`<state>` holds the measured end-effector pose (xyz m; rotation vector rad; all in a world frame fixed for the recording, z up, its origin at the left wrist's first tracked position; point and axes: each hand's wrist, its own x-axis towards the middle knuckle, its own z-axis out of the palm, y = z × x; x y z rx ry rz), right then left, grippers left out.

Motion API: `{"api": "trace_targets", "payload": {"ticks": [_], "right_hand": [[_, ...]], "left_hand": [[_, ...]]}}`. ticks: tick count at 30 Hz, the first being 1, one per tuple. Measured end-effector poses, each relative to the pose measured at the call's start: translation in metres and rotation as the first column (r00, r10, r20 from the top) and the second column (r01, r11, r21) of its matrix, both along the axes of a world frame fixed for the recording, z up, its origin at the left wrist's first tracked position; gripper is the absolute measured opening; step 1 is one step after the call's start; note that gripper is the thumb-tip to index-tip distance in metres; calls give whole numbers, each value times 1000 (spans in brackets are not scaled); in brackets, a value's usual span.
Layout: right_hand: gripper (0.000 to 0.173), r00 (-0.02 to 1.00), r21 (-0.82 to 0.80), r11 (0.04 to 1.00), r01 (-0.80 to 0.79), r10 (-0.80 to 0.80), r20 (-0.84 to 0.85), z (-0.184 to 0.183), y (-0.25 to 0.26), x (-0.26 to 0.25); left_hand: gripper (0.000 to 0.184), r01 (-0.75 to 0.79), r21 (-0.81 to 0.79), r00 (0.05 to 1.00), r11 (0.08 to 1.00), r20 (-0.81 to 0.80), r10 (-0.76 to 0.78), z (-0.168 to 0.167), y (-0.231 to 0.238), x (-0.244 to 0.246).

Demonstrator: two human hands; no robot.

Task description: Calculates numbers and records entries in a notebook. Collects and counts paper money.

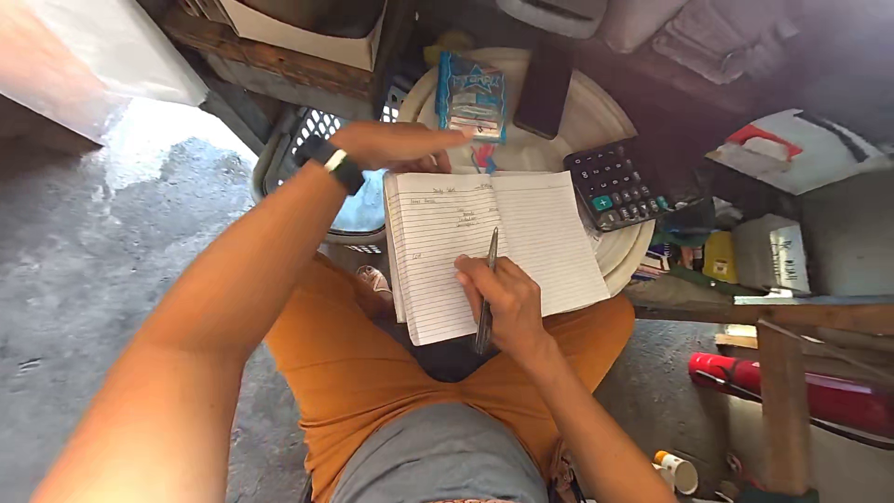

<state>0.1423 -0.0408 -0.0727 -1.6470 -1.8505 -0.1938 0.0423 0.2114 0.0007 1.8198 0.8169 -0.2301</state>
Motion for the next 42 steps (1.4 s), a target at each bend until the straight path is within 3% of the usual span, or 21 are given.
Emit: {"api": "trace_targets", "payload": {"ticks": [2,4,6,8,10,12,16,19,21,24,26,31,36,42], "right_hand": [[23,999,25,998,-50,50,6,-5,-1,4],[24,996,33,995,-94,94,-7,-8,-3,6],[26,989,24,989,-143,144,-39,-7,-5,7],[36,957,8,980,-200,197,-213,0,-7,11],[62,799,-21,971,-238,184,-573,19,-10,24],[88,537,-9,985,-174,87,-839,43,-3,44],[73,123,-33,998,48,-38,-992,56,37,75],[33,-56,-110,993,40,-108,-993,36,56,76],[16,-48,-127,990,56,-124,-991,24,60,67],[21,126,-107,988,108,-120,-985,11,60,56],[26,182,-95,991,99,-112,-977,8,61,59],[24,9,-98,988,119,-100,-995,21,68,60],[29,126,16,972,233,-14,-992,5,67,50],[30,98,1,978,209,-19,-995,8,63,53]], "left_hand": [[68,218,187,974,958,-103,-202,10,-6,25],[63,322,261,945,910,-140,-294,10,-12,44],[55,366,329,930,870,-113,-349,-4,-14,52],[47,347,320,938,882,-98,-334,-9,-16,52],[41,327,235,945,915,-69,-320,-6,-20,48],[34,329,119,944,937,-18,-329,-4,-23,45],[31,352,15,936,936,2,-352,-9,-23,46],[33,358,-12,931,934,-66,-358,-4,-23,51],[31,356,-19,930,934,-93,-356,-2,-25,52],[25,296,-89,948,951,-92,-304,-1,-26,51],[25,231,-138,963,963,-110,-246,1,-28,52],[19,166,-207,978,964,-94,-188,-4,-27,53],[33,205,-64,962,977,-171,-213,1,-35,56],[24,220,-92,960,971,-155,-232,-1,-33,56]]}}
